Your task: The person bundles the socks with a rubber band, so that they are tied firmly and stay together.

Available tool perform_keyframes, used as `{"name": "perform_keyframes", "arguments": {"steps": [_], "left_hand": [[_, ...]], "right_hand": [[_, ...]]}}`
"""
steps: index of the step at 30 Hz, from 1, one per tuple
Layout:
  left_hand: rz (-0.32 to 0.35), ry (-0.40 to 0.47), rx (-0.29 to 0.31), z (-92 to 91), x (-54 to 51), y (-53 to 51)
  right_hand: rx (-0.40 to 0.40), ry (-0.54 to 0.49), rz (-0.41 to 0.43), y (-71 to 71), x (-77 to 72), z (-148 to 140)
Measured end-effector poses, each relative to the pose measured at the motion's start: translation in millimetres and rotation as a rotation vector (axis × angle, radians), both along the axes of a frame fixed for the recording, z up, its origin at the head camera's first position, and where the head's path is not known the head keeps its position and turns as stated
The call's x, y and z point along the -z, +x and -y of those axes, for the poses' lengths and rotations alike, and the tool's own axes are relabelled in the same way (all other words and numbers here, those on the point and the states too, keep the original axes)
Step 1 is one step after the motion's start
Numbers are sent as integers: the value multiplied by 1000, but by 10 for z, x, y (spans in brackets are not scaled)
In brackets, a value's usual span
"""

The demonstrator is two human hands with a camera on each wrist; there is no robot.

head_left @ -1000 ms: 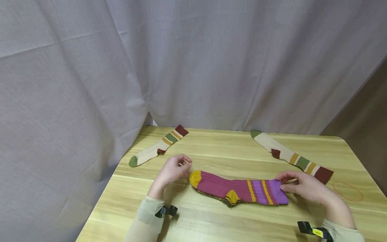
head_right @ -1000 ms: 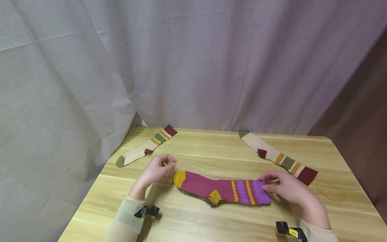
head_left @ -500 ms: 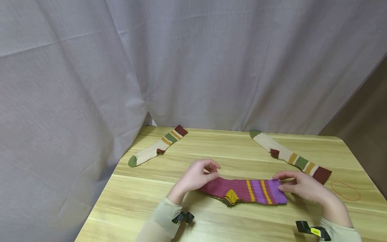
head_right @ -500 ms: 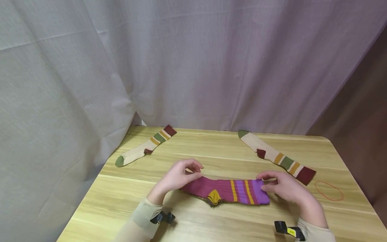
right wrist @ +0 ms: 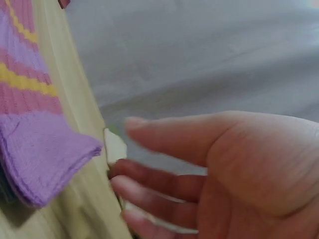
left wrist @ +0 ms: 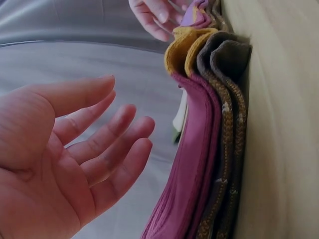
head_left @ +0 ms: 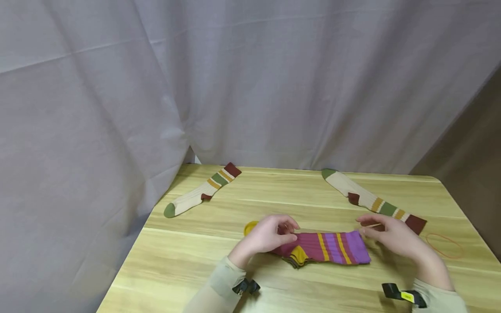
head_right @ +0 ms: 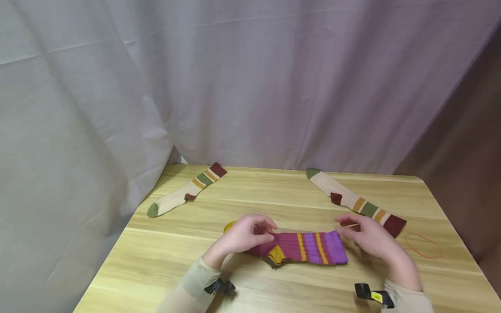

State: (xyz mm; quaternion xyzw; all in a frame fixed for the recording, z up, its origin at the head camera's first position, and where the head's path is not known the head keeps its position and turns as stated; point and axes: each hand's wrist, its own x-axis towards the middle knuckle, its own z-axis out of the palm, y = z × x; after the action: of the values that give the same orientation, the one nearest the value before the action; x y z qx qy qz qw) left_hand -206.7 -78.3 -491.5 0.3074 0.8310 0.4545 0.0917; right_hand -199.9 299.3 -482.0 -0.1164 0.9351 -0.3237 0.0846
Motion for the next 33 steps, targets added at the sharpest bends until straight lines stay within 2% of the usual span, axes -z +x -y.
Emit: {"name": "perform_keyframes", "arguments": {"steps": [3,8,11,15,19,25,28,33], "left_hand": [[-6,6,-5,6,-2,-19],[-3,19,-8,34,2,-30],[4,21,-11,42,18,-34],[5,21,-19,51,23,-37],[-1,22,-26,65,12,-52],[-2,17,-30,82,5,-67],[2,20,-33,83,-6,-66],[8,45,-41,88,-21,-56]], "right_hand": [[34,4,-68,-124,27,-7],[118,-23,-124,-429,88,-45],[156,-17,-136,-588,147,-96],[152,26,-121,-722,206,-132],[125,91,-82,-787,215,-106],[90,238,-97,-818,269,-33],[82,256,-92,-814,297,-3],[63,227,-98,-787,334,45]]}}
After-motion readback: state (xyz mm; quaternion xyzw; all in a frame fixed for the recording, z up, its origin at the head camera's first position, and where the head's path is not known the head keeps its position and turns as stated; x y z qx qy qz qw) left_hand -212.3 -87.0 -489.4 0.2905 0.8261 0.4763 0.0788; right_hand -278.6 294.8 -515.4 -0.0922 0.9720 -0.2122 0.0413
